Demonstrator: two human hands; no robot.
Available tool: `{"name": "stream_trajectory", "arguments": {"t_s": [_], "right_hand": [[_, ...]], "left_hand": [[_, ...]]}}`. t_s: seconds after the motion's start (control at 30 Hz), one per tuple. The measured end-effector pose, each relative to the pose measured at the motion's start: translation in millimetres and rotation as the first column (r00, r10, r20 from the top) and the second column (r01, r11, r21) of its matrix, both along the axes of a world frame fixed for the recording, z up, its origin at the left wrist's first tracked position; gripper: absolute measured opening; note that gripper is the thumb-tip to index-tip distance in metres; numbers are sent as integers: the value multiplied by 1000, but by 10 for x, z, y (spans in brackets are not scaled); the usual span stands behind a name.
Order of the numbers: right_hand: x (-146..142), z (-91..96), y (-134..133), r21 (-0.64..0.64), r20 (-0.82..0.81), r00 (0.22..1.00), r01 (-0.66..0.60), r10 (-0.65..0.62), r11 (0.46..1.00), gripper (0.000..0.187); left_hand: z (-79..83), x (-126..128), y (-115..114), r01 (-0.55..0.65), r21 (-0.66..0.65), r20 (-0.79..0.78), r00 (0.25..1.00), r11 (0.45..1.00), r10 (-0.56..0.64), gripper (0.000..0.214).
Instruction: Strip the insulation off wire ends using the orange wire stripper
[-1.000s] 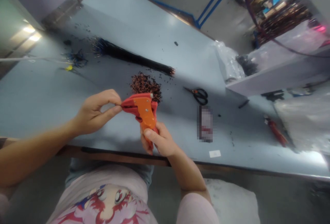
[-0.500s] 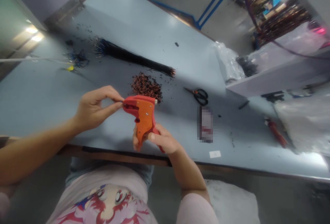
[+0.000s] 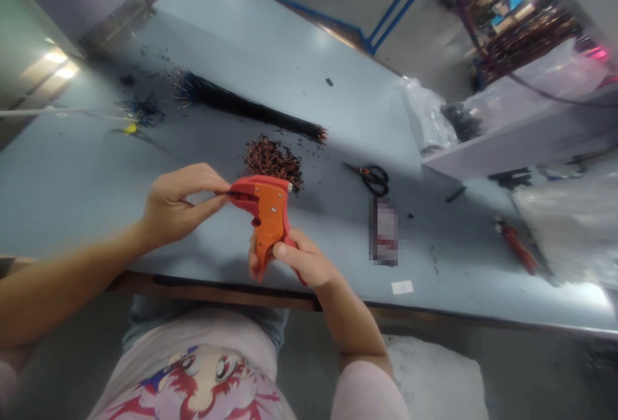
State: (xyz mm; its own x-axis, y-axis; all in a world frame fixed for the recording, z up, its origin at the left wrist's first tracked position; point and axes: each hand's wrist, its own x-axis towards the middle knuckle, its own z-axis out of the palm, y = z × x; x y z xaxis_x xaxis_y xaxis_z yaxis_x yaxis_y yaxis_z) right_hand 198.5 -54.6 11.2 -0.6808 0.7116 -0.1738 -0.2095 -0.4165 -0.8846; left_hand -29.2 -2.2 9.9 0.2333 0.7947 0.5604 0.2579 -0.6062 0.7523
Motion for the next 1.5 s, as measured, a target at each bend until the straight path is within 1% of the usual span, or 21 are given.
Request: {"name": "stream_trajectory", "arguments": {"t_s": [0.2,0.47,0.67,0.77,0.83,0.97,1.1,1.23,1.4,1.5], "right_hand": [[-3,0,-7,-60,73,997,34,-30,998,41],[-34,-4,-7,-54,108,991,81,-75,995,38],[-87,-9,-20,-90,134,982,148,-136,985,39],[-95,-37,-1,-84,131,977,178,-166,980,39],[-86,-56,18,-92,114,983,155,-144,984,40],[-52,-70,41,-124,45,998,48,-42,991,48],[-33,-70,27,-99,29,999,-13,16,995,52],[-18,-70,31,-91,25,1000,0,2,996,52],[0,-20,69,-61,8,998,66,-66,996,49],[6,7,78,-47,3,996,86,-85,995,48]], "left_hand": [[-16,4,0,-48,48,-46,998,998,50,9],[-22,-4,-1,-95,46,-92,991,994,99,10],[-41,-6,12,-93,46,-143,985,995,99,14],[-57,-9,19,-95,34,-155,983,995,100,15],[-65,-12,24,-98,15,-152,983,995,99,14],[-74,-16,33,-75,-2,-136,988,997,74,15],[-78,-8,39,-44,-49,-134,990,998,37,19],[-86,-3,45,-61,-66,-113,992,996,53,18],[-82,1,44,-90,-58,-95,992,994,84,15],[-72,2,37,-102,-56,-92,991,993,96,14]]}}
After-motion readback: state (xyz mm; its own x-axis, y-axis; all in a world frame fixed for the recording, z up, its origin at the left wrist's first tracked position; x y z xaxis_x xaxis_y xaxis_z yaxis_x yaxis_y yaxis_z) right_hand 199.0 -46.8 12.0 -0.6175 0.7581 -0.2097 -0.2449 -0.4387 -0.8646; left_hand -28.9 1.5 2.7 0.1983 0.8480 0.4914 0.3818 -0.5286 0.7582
